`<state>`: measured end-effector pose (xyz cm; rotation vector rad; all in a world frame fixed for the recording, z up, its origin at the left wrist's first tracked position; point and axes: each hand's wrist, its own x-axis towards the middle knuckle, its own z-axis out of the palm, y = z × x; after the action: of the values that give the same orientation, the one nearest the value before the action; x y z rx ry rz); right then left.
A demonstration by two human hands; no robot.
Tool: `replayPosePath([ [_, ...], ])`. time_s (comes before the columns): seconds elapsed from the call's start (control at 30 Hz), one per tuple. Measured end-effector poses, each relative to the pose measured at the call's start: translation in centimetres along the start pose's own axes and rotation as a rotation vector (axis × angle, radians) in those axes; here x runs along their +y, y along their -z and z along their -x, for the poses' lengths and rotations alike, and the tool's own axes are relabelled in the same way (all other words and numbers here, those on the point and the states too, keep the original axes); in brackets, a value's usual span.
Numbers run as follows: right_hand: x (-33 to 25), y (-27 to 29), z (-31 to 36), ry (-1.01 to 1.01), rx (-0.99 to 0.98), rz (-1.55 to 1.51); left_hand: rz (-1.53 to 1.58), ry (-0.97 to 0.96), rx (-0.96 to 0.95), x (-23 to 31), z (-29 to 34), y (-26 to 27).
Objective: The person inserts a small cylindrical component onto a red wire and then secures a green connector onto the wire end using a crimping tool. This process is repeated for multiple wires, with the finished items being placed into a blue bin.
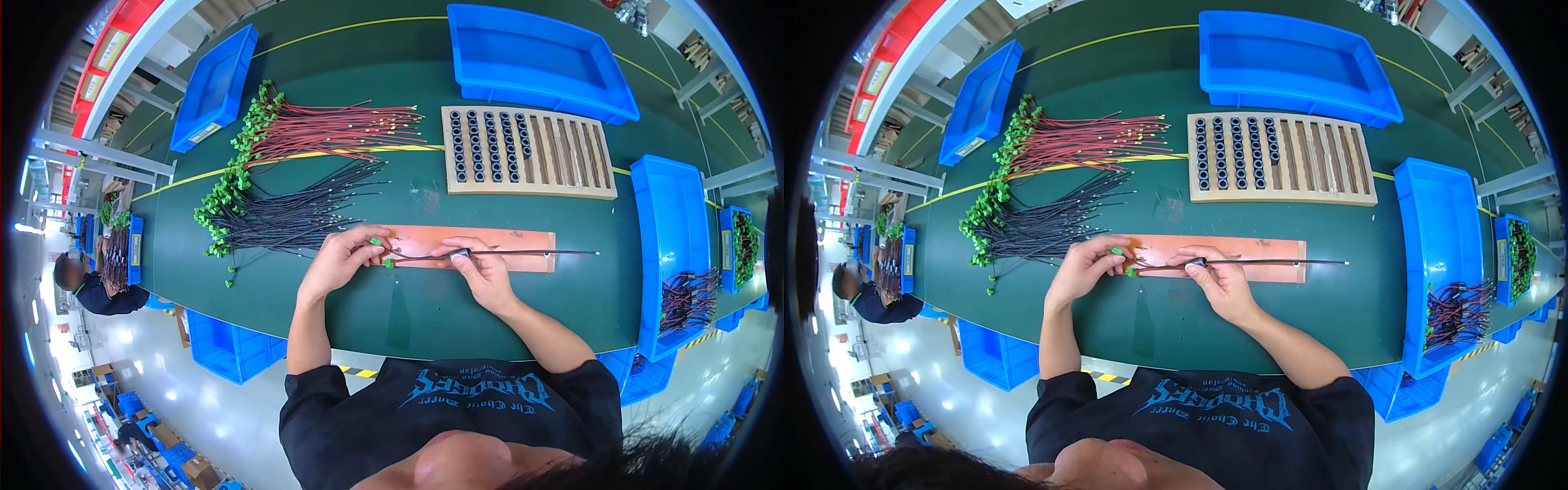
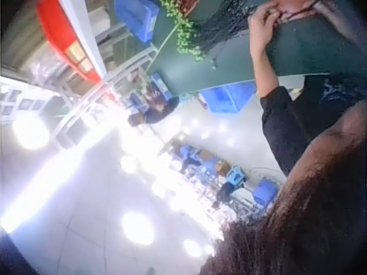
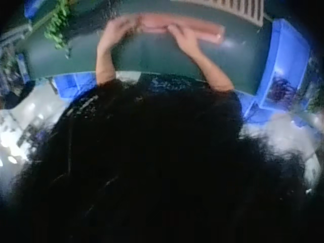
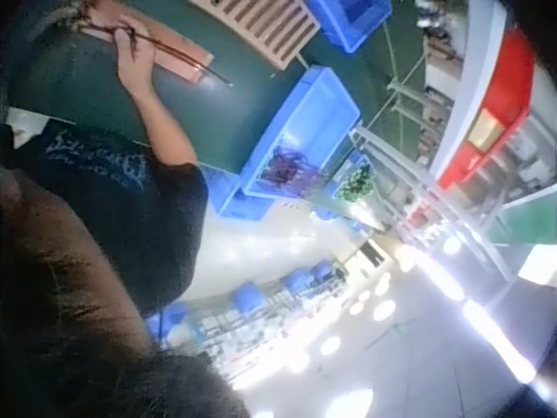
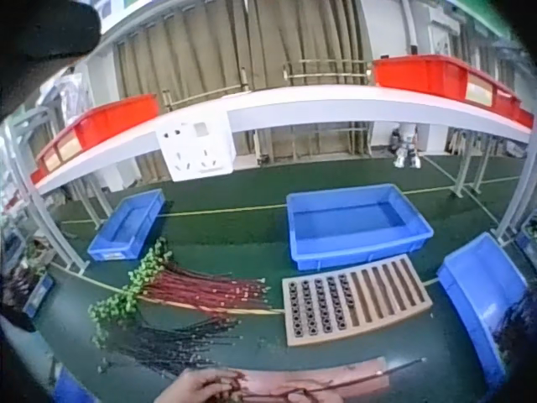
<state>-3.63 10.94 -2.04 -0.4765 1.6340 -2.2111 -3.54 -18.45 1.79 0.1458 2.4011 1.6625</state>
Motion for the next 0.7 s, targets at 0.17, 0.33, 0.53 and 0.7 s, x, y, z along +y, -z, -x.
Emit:
replayPosePath([
  [0.17,0.4,0.1,-0.1,0.031,0.002,-0.051,-0.253,-0.291,0.168,0.9,0.0,0.0],
  [0.33,0.1,0.1,-0.1,0.031,-0.005,-0.045,-0.12,-0.262,0.285,0.2,-0.1,-0.9],
  [0.53,0.2,0.2,-0.2,0.048,-0.025,-0.099,-0.068,-0.184,0.196,-0.7,-0.2,-0.4],
  [0.7,0.2,0.0,-0.1,0.046,-0.01,-0.104,-0.3,-0.304,0.202,1.1,-0.7,-1.2],
])
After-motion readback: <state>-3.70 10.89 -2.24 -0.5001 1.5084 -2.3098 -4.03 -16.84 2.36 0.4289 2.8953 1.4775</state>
